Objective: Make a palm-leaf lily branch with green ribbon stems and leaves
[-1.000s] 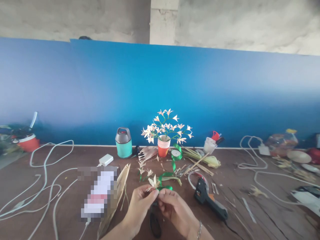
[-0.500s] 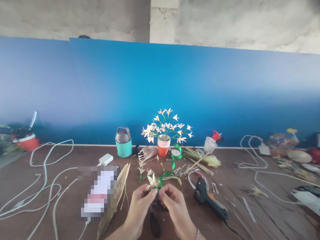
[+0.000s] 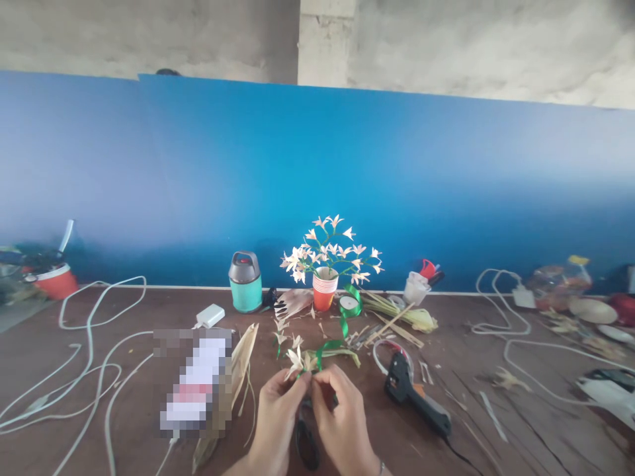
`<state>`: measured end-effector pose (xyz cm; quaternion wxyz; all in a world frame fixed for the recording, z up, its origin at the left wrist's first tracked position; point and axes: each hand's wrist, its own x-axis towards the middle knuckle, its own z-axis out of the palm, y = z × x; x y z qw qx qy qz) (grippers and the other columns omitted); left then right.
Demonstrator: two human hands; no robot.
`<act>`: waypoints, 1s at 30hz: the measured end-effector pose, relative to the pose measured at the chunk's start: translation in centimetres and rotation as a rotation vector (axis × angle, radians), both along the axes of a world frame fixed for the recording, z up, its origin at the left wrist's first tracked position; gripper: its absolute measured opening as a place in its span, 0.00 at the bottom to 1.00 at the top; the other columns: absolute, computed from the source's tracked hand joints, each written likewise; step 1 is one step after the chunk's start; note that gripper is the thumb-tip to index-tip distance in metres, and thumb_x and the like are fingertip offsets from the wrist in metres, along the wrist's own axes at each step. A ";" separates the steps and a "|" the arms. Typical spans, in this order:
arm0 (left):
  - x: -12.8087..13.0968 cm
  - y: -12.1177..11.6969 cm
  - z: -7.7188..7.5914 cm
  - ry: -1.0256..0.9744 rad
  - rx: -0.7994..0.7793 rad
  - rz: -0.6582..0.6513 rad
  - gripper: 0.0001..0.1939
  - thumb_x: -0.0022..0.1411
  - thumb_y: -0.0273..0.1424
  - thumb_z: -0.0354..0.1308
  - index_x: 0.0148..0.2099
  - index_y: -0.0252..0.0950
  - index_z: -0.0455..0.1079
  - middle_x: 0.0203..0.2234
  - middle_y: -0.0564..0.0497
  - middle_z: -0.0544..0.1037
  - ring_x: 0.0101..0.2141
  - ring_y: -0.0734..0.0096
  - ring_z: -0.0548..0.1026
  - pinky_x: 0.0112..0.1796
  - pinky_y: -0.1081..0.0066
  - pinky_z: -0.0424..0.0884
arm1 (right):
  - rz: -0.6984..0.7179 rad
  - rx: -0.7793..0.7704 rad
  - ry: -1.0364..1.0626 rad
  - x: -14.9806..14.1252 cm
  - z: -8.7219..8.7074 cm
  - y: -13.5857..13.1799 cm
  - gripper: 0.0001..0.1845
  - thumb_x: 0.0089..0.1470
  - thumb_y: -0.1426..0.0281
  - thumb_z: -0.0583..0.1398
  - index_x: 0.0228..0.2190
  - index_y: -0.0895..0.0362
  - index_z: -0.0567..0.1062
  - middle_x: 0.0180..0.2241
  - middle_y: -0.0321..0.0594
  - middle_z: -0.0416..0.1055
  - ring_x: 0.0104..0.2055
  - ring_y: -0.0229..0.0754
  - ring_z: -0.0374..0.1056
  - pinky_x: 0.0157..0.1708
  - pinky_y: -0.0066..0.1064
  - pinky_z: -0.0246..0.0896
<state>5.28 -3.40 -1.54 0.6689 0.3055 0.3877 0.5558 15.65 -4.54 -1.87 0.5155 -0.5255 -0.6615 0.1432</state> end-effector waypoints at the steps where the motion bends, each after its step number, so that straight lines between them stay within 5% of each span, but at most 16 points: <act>1: 0.0 0.0 0.0 0.007 -0.002 0.015 0.11 0.45 0.34 0.65 0.28 0.30 0.72 0.22 0.49 0.74 0.25 0.71 0.71 0.29 0.73 0.66 | 0.002 0.002 0.005 0.0 0.0 0.0 0.10 0.53 0.73 0.53 0.21 0.56 0.65 0.20 0.35 0.63 0.22 0.36 0.60 0.23 0.24 0.55; 10: 0.1 0.1 0.7 -0.043 -0.039 0.050 0.10 0.40 0.31 0.68 0.25 0.32 0.72 0.21 0.52 0.74 0.25 0.72 0.71 0.31 0.73 0.67 | 0.061 -0.134 0.266 -0.3 -0.6 -0.1 0.10 0.53 0.66 0.55 0.24 0.57 0.69 0.23 0.38 0.67 0.26 0.39 0.63 0.27 0.27 0.58; 16: -0.9 0.8 1.2 0.128 0.159 -0.068 0.12 0.47 0.34 0.64 0.20 0.33 0.67 0.14 0.56 0.68 0.19 0.76 0.66 0.23 0.75 0.64 | 0.323 -0.527 0.710 0.4 0.4 0.6 0.18 0.45 0.57 0.61 0.20 0.60 0.70 0.18 0.35 0.64 0.20 0.34 0.58 0.21 0.24 0.53; 25: -1.6 0.8 2.3 0.104 0.212 -0.310 0.11 0.47 0.35 0.64 0.23 0.32 0.70 0.15 0.53 0.72 0.17 0.72 0.69 0.23 0.70 0.66 | 0.712 -0.968 1.118 2.3 0.6 0.6 0.12 0.39 0.68 0.66 0.19 0.61 0.69 0.19 0.33 0.64 0.18 0.29 0.56 0.16 0.20 0.40; 30: -1.6 0.6 2.5 0.053 0.130 -0.253 0.11 0.39 0.32 0.68 0.21 0.32 0.71 0.14 0.55 0.71 0.18 0.76 0.68 0.24 0.74 0.65 | 0.796 -0.914 1.124 2.4 0.2 0.6 0.11 0.38 0.70 0.67 0.18 0.61 0.69 0.16 0.32 0.60 0.18 0.28 0.49 0.18 0.21 0.36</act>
